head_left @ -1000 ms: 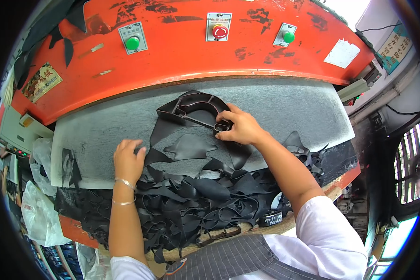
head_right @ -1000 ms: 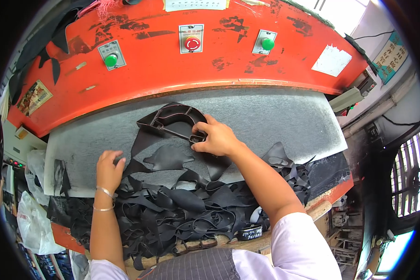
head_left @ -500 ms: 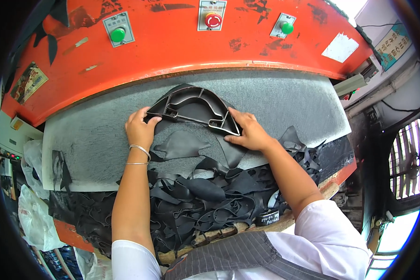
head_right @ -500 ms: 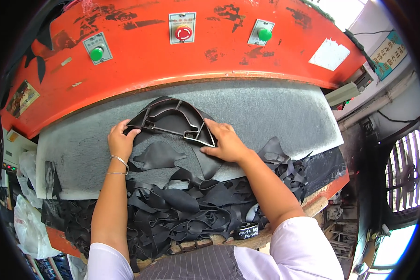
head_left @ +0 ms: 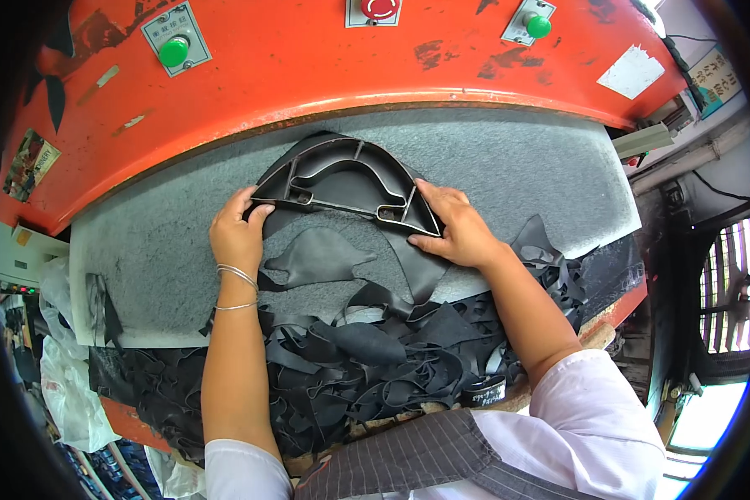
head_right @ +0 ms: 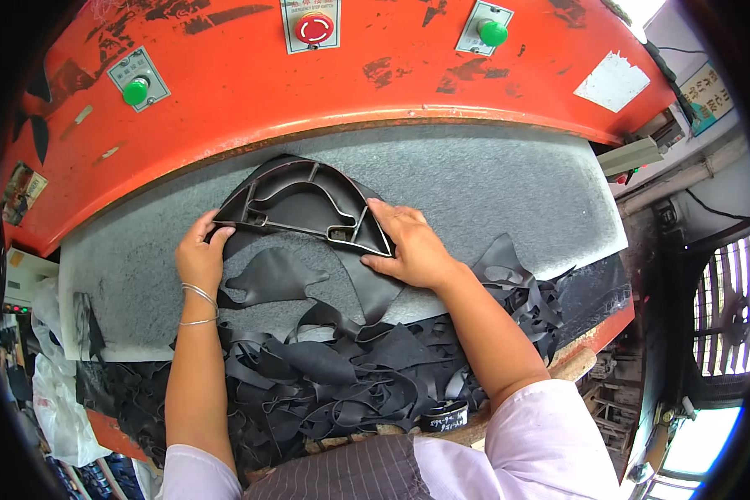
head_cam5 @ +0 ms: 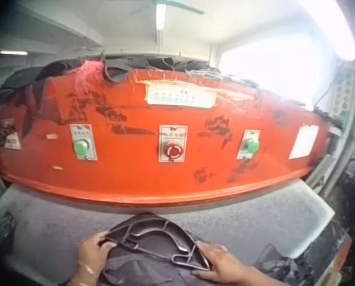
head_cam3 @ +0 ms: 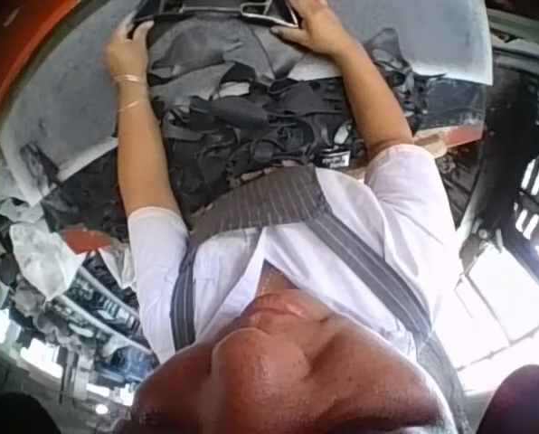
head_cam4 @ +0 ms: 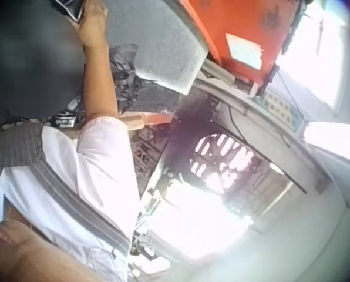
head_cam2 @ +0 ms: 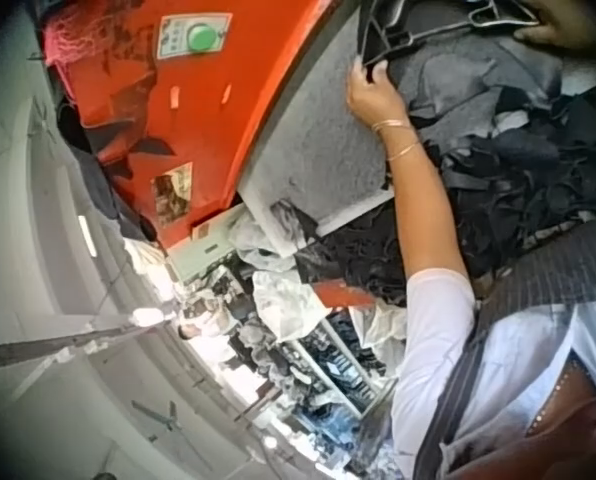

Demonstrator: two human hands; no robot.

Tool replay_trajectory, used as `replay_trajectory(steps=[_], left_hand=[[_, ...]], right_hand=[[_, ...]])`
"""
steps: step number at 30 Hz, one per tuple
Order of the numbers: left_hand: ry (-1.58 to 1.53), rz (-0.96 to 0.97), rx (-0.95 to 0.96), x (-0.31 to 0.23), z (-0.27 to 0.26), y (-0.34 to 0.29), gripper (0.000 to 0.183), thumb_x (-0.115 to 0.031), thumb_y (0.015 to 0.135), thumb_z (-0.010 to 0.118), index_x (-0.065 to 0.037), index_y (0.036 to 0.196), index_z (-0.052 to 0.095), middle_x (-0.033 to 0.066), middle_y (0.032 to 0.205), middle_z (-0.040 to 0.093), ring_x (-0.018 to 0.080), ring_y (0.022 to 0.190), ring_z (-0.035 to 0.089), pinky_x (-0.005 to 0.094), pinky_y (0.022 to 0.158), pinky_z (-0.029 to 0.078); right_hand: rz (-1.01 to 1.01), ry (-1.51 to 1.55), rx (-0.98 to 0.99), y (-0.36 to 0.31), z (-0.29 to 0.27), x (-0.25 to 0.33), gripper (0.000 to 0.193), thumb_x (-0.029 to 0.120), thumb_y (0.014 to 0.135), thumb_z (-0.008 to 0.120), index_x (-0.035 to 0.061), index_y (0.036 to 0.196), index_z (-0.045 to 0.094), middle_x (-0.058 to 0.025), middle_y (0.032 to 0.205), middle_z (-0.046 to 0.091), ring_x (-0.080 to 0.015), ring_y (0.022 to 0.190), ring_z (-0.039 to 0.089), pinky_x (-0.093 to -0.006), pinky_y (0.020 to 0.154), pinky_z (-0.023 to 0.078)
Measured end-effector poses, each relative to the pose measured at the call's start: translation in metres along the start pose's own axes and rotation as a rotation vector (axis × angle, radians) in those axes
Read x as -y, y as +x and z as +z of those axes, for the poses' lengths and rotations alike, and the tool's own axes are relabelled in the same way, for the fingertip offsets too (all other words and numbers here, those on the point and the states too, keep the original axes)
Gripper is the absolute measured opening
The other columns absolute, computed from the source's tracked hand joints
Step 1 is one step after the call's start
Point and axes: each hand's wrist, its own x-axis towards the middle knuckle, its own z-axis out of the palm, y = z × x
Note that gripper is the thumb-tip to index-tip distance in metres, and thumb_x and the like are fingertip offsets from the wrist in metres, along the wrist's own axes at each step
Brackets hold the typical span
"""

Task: Using a hydraulic press and metal dies to cut shoe components from a leather sheet.

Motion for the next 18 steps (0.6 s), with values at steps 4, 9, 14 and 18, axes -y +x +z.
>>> replay_trajectory(steps=[4,9,14,18], left_hand=[[0.018,0.031,0.014,0.003,0.001,-0.006,0.036,-0.011,0.073,0.077,-0.003,0.107,0.069,0.0163,0.103,0.071,0.0254,0.090,0.070,0.0339,0.081,0.053],[-0.042,-0.004,0.009,0.006,-0.003,-0.006,0.036,-0.012,0.070,0.079,-0.003,0.104,0.070,0.0189,0.110,0.069,0.0286,0.090,0.069,0.0363,0.084,0.053],[-0.021,-0.007,0.046,-0.017,-0.022,-0.018,0.040,-0.014,0.073,0.078,-0.001,0.109,0.067,0.0198,0.114,0.067,0.0286,0.098,0.067,0.0368,0.088,0.051],[-0.095,0.082,-0.066,-0.034,-0.056,-0.032,0.034,-0.018,0.083,0.074,0.001,0.110,0.065,0.0164,0.106,0.068,0.0240,0.095,0.066,0.0336,0.086,0.051]], right_hand=[[0.040,0.021,0.019,-0.007,-0.005,0.005,0.086,0.030,0.073,0.078,-0.0051,0.141,0.038,-0.0258,0.134,0.051,-0.0382,0.122,0.051,-0.0433,0.108,0.032],[0.001,-0.004,-0.008,-0.006,-0.007,0.008,0.082,0.032,0.075,0.076,-0.0059,0.139,0.041,-0.0260,0.138,0.049,-0.0372,0.126,0.048,-0.0433,0.109,0.032],[0.051,-0.103,0.038,-0.015,-0.019,0.028,0.084,0.036,0.078,0.074,-0.0033,0.142,0.037,-0.0237,0.146,0.040,-0.0347,0.136,0.038,-0.0429,0.113,0.027],[0.112,0.292,-0.748,-0.027,-0.067,0.033,0.070,0.032,0.089,0.065,-0.0021,0.143,0.037,-0.0200,0.148,0.039,-0.0318,0.138,0.036,-0.0427,0.114,0.026]])
